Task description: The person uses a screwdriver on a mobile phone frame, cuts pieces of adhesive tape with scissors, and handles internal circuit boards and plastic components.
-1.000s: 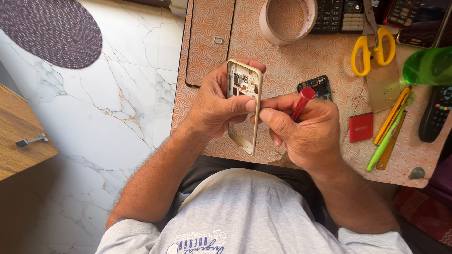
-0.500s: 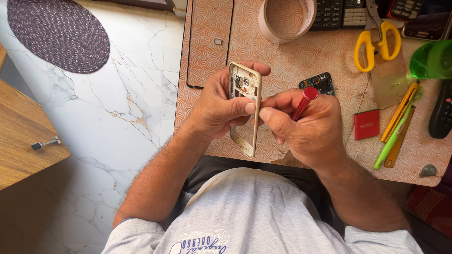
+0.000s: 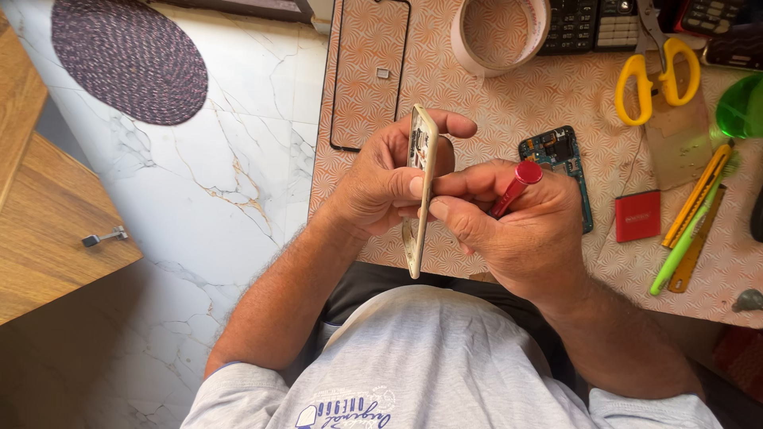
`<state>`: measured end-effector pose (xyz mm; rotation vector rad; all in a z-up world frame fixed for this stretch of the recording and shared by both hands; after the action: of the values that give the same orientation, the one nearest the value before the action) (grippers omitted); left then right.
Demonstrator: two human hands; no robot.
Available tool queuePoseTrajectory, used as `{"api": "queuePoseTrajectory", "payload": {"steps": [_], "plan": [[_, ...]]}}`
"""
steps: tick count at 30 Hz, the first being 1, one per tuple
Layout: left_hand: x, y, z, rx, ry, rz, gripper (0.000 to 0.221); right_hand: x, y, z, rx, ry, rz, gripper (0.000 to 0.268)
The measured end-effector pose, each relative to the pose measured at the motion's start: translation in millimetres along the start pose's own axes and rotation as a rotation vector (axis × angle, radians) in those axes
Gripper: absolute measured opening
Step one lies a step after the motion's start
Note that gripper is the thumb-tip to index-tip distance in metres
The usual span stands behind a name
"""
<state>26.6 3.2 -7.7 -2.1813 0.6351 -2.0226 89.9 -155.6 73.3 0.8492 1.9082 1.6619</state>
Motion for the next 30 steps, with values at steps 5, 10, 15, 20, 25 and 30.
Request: {"api": "queuePoseTrajectory", "payload": {"steps": [5,10,15,20,25,30], "plan": [[-1,0,0,0.002,0.015,-0.002,0.078,2,1,2,-0.039,0.010,-0.054,0.014],[-1,1,0,0.027,-0.011,0.007,0.074,2,2,2,-0.040,-0.001,-0.026,0.015],[-9,4,0,0.103,-0.264,0.114,0.055,-1,-1,4,-0.158,0.016,-0.100,0.023],[-19,12,5,0.203,-0.326,0.178,0.036,-18,-21,10,-0.070,-0.057,-0.146,0.020],[-8,8,9,0.156,-0.235,0.247,0.028,-37,-25,7,0.007,-0.071,-0.150,0.015],[7,3,7,-0.008,-0.224,0.288,0.030,-70,-6,12,-0.222,0.037,-0.099,0.041]]}}
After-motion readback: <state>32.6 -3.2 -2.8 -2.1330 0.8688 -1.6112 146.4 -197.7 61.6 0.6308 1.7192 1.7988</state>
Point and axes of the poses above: each hand's wrist, its own z-axis towards the middle knuckle, its own x-axis out of the palm, y = z × x, the point moved 2 cm from there along z, towards the middle knuckle, and after that the axes turned 6 degrees about -x, right-handed, at the moved point
